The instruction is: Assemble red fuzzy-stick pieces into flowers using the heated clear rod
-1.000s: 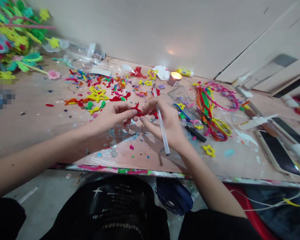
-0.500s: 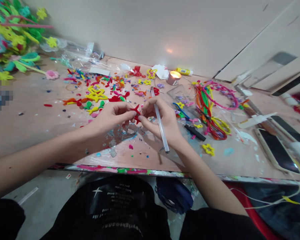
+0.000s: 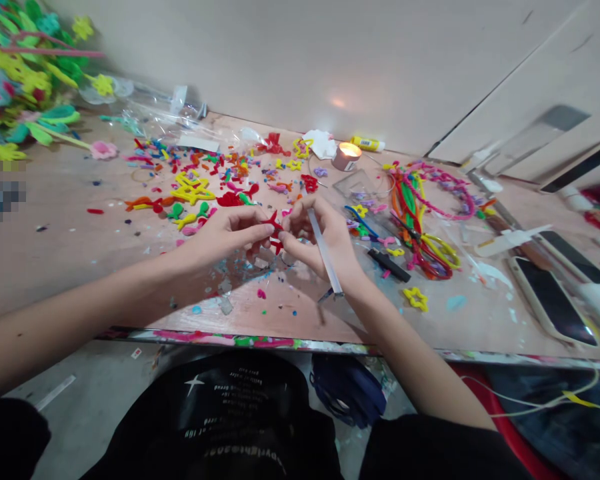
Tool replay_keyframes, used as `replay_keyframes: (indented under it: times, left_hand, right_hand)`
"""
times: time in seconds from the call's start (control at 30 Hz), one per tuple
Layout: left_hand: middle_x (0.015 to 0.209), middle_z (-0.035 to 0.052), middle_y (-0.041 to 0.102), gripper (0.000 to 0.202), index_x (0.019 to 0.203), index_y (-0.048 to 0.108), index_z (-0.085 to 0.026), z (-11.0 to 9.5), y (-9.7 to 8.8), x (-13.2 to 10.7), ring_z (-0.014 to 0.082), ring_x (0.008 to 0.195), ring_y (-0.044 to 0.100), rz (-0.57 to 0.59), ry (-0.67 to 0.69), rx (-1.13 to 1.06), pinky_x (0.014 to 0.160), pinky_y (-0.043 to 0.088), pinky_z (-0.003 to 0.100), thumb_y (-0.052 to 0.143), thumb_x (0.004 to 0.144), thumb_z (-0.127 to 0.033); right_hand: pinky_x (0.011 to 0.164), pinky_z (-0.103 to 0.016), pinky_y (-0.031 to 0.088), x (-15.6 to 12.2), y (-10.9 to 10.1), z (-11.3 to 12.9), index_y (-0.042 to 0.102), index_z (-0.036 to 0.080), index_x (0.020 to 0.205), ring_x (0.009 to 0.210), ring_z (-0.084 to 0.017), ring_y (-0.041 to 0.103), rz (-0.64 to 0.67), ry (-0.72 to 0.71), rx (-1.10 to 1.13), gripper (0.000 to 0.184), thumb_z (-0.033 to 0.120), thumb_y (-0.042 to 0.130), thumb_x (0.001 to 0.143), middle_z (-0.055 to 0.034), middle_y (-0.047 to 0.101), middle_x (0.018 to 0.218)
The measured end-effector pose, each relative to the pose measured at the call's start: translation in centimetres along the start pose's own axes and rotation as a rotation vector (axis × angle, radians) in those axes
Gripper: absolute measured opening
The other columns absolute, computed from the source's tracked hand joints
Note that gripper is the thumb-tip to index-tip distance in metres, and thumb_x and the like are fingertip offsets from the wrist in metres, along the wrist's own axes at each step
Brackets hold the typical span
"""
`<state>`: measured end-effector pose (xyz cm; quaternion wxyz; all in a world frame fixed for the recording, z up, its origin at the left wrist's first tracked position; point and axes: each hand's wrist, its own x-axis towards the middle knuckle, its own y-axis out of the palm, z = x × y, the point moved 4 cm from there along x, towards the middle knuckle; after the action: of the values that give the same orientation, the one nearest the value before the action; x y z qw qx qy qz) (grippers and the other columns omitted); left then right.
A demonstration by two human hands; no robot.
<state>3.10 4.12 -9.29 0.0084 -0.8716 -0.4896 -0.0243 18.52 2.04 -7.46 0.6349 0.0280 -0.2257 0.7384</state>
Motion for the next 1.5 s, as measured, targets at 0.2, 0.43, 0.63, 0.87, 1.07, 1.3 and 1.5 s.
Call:
replay_keyframes:
  times: [0.2, 0.43, 0.63, 0.87, 1.07, 1.3, 1.5]
  left_hand:
    - [0.066, -0.0010, 0.063, 0.015, 0.072, 0.061, -0.015, -0.7, 0.0, -0.4, 0.0100, 0.062, 0.059, -0.008, 0.149, 0.246, 0.059, 0.046, 0.021, 0.056, 0.086, -0.016]
    - [0.077, 0.0028, 0.074, 0.017, 0.083, 0.070, -0.014, -0.9, -0.7, -0.3, 0.0127, 0.068, 0.063, -0.095, 0.253, 0.589, 0.064, 0.045, 0.024, 0.053, 0.084, -0.013]
    - [0.087, 0.0034, 0.075, 0.026, 0.095, 0.070, -0.016, -1.0, -1.7, -0.1, 0.0127, 0.076, 0.065, -0.203, 0.285, 0.585, 0.070, 0.046, 0.025, 0.047, 0.085, -0.008]
    - [0.087, 0.0051, 0.069, 0.020, 0.099, 0.066, -0.013, -1.3, -1.1, 0.2, 0.0113, 0.073, 0.064, -0.061, 0.227, 0.198, 0.065, 0.050, 0.023, 0.054, 0.094, -0.028]
    - [0.092, 0.0054, 0.072, 0.018, 0.099, 0.065, -0.015, -0.9, -0.7, 0.0, 0.0125, 0.077, 0.068, -0.008, 0.205, 0.151, 0.071, 0.054, 0.025, 0.067, 0.084, -0.025]
    - [0.102, 0.0086, 0.073, 0.027, 0.107, 0.064, -0.014, -1.3, -0.5, -0.1, 0.0154, 0.086, 0.071, 0.017, 0.235, 0.172, 0.075, 0.056, 0.027, 0.067, 0.080, -0.016]
    - [0.089, 0.0054, 0.073, 0.025, 0.102, 0.064, -0.014, -1.1, -0.6, 0.0, 0.0150, 0.081, 0.071, -0.001, 0.225, 0.134, 0.072, 0.056, 0.026, 0.068, 0.077, -0.013]
  right_hand:
    - [0.054, -0.026, 0.046, 0.1, -0.1, 0.0, 0.048, 0.025, 0.079, 0.060, -0.012, 0.053, -0.015, -0.007, -0.007, 0.032, 0.029, 0.078, 0.071, 0.0038, 0.054, 0.071]
    - [0.052, -0.026, 0.044, 0.0, -0.1, 0.4, 0.045, 0.025, 0.077, 0.058, -0.011, 0.050, -0.042, -0.016, -0.050, 0.031, 0.024, 0.075, 0.071, 0.0039, 0.052, 0.070]
    - [0.056, -0.028, 0.046, -0.1, -0.3, 0.5, 0.045, 0.025, 0.078, 0.063, -0.012, 0.052, -0.059, 0.003, -0.084, 0.031, 0.024, 0.075, 0.070, 0.0035, 0.053, 0.074]
    - [0.055, -0.027, 0.045, -0.1, -0.2, 0.5, 0.046, 0.025, 0.079, 0.061, -0.011, 0.053, -0.045, -0.003, -0.044, 0.030, 0.023, 0.075, 0.071, 0.0036, 0.054, 0.074]
    - [0.054, -0.026, 0.045, -0.1, -0.1, 0.3, 0.047, 0.024, 0.078, 0.060, -0.010, 0.053, -0.045, 0.000, -0.051, 0.033, 0.023, 0.078, 0.069, 0.0037, 0.056, 0.074]
    - [0.051, -0.026, 0.042, -0.1, 0.0, 0.4, 0.047, 0.025, 0.078, 0.056, -0.011, 0.048, -0.057, -0.021, -0.094, 0.031, 0.026, 0.077, 0.071, 0.0041, 0.054, 0.070]
    - [0.052, -0.026, 0.041, -0.1, 0.0, 0.3, 0.047, 0.025, 0.078, 0.057, -0.010, 0.049, -0.050, -0.007, -0.069, 0.030, 0.024, 0.076, 0.070, 0.0040, 0.055, 0.072]
